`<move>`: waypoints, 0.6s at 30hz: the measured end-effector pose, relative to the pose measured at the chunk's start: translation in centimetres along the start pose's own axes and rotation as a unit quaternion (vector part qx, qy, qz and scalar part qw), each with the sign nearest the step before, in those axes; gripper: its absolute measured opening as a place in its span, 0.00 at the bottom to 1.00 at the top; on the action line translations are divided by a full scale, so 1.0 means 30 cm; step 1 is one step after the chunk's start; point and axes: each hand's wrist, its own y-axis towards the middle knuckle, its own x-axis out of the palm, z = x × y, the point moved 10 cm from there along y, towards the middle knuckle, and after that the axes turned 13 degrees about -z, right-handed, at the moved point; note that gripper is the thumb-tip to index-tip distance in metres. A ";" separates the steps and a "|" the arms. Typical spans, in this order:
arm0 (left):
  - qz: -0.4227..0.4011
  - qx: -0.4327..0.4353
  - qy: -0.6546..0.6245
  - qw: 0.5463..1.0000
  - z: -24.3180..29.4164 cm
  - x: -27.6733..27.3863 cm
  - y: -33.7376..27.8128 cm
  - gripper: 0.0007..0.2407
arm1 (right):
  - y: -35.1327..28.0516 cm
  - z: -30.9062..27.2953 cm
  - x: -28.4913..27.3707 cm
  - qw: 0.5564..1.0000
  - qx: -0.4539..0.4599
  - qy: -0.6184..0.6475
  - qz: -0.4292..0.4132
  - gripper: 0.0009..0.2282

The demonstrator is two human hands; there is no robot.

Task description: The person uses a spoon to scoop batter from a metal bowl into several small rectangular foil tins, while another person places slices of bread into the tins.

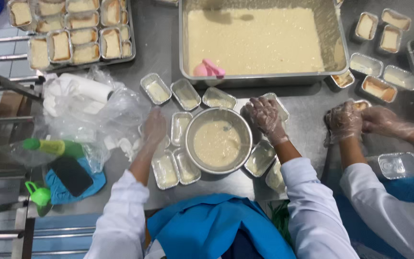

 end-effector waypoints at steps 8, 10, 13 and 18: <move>-0.035 -0.091 0.009 0.995 -0.132 0.047 0.445 0.15 | 0.066 0.323 0.373 0.967 0.107 -0.174 -0.155 0.15; -0.028 -0.099 0.013 0.995 -0.155 0.034 0.506 0.16 | 0.126 0.308 0.440 0.978 0.112 -0.107 -0.141 0.22; -0.017 -0.101 0.023 0.995 -0.189 0.017 0.559 0.17 | 0.247 0.164 0.491 0.993 0.054 0.003 -0.106 0.20; -0.081 -0.078 0.030 0.993 -0.194 0.081 0.572 0.20 | 0.354 0.051 0.535 0.992 0.016 0.084 -0.090 0.17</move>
